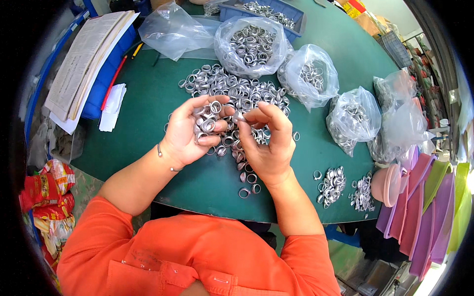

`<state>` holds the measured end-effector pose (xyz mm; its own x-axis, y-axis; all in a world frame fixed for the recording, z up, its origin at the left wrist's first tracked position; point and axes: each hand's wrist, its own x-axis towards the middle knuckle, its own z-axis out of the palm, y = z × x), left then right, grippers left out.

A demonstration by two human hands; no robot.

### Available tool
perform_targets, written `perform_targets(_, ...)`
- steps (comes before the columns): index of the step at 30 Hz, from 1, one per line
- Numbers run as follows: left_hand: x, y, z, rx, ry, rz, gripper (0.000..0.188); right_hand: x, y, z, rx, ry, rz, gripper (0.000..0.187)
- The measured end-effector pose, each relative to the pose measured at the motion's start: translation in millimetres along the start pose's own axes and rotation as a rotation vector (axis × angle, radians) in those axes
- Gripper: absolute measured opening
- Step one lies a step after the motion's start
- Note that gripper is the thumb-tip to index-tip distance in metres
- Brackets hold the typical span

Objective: The person sorts small silver metal rings on a green table, picking them up and placing them into clear plastic bags. The person repeatedly handles the rings by hand, organizing them into separate piles and bags throughout the clip.

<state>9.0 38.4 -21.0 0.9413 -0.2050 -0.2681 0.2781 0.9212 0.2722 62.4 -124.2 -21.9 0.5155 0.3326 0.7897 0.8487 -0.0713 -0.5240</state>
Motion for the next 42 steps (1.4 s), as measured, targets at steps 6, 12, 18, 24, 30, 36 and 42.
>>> perform_targets(6, 3.4, -6.7, -10.7, 0.075, -0.039, -0.031, 0.022, 3.3, -11.0, -8.6, 0.35, -0.048, 0.511, 0.026)
perform_targets(12, 5.7, -7.0, -11.7, 0.166, -0.065, 0.021, 0.019, 28.7, -11.5, -10.1, 0.063, 0.123, -0.087, 0.025)
perform_targets(18, 2.8, -8.4, -3.7, 0.206, -0.015, 0.057, 0.02, 106.5, 20.8, -5.3, -0.38, 0.014, -0.245, 0.022)
perform_targets(24, 4.0, -12.1, -6.9, 0.175, 0.025, 0.163, 0.018, 50.0, -8.9, -3.3, -0.03, -0.49, 0.3, 0.02)
perform_targets(30, -0.1, -13.7, -3.3, 0.189, 0.019, 0.107, 0.02, 12.2, -7.2, 3.2, 0.049, -0.157, 0.226, 0.016)
perform_targets(36, 2.1, 2.5, 2.9, -0.256, 0.053, 0.072, 0.035, 1.7, -14.3, -2.1, 0.284, 0.034, 0.462, 0.018)
perform_targets(42, 4.6, 3.0, -11.2, -0.172, -0.113, -0.067, 0.03, 9.0, -5.7, -20.1, 0.796, -0.012, 1.016, 0.018)
